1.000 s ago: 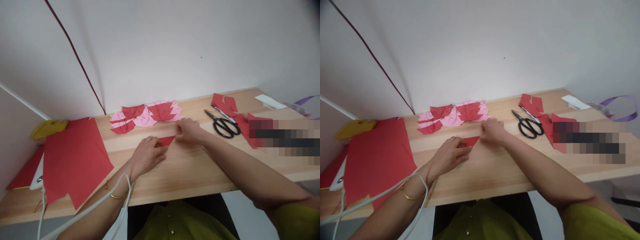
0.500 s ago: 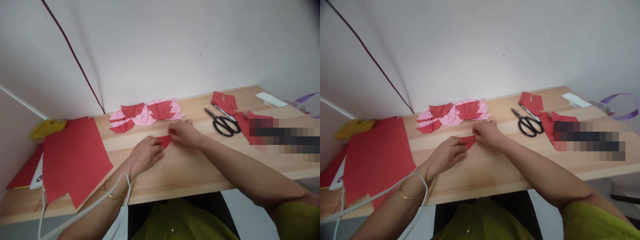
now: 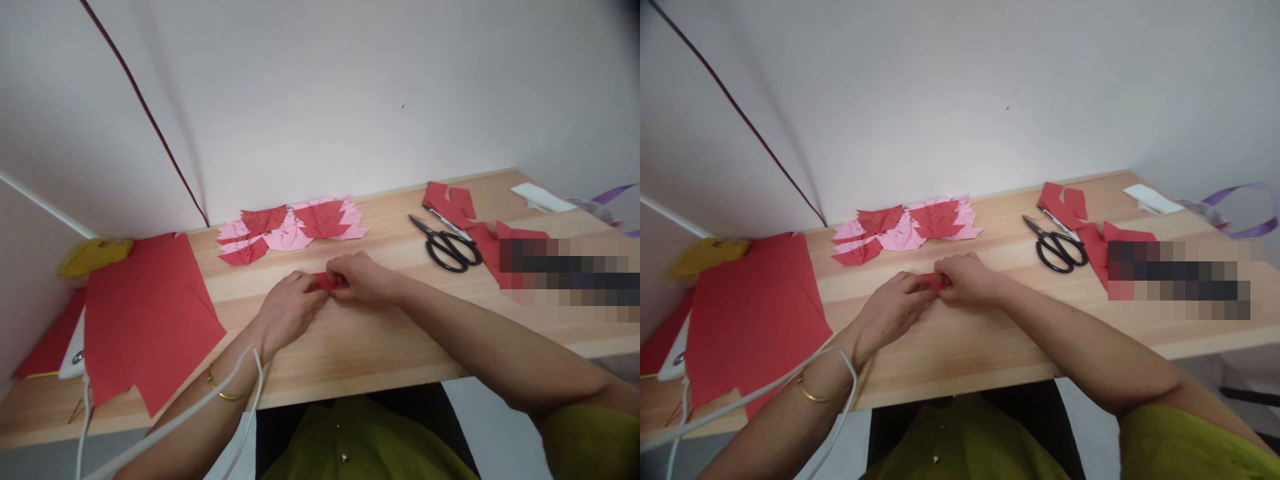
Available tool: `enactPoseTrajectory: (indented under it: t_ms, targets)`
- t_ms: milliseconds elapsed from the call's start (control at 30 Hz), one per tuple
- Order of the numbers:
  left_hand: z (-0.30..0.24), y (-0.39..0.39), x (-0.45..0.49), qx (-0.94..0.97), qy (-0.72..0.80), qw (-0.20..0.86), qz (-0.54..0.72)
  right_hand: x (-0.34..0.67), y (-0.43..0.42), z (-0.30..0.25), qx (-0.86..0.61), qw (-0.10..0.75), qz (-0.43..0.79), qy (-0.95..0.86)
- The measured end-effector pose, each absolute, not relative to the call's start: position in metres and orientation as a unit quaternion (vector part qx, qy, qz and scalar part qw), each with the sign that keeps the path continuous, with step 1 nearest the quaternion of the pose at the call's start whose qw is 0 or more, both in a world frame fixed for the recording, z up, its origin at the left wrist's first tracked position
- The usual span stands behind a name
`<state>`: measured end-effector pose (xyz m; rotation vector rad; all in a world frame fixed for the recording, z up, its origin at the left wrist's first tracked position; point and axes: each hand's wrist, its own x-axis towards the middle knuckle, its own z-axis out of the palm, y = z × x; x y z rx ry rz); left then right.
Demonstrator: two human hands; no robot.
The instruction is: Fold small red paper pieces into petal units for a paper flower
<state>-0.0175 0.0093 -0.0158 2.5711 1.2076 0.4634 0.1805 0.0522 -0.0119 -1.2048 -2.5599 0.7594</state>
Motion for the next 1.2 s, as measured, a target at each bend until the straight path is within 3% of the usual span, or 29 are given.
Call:
enactPoseTrajectory:
  t_ms: [267,367,867,1033,1200]
  targets:
    - [-0.021,0.018,-0.024,0.825,0.541,0.028,0.161,0.180,0.052,-0.008,-0.402,0.092,0.259,-0.874]
    - [-0.024,0.018,-0.017,0.802,0.551,0.052,0.225,0.180,0.052,-0.009,-0.409,0.094,0.255,-0.871]
    - [-0.025,0.027,-0.008,0.727,0.657,0.123,0.157,0.180,0.055,-0.015,-0.405,0.090,0.254,-0.874]
    - [-0.028,0.031,-0.017,0.735,0.644,0.130,0.166,0.182,0.055,-0.014,-0.401,0.103,0.270,-0.869]
    - [-0.032,0.033,-0.021,0.804,0.537,0.126,0.224,0.180,0.054,-0.014,-0.395,0.115,0.257,-0.874]
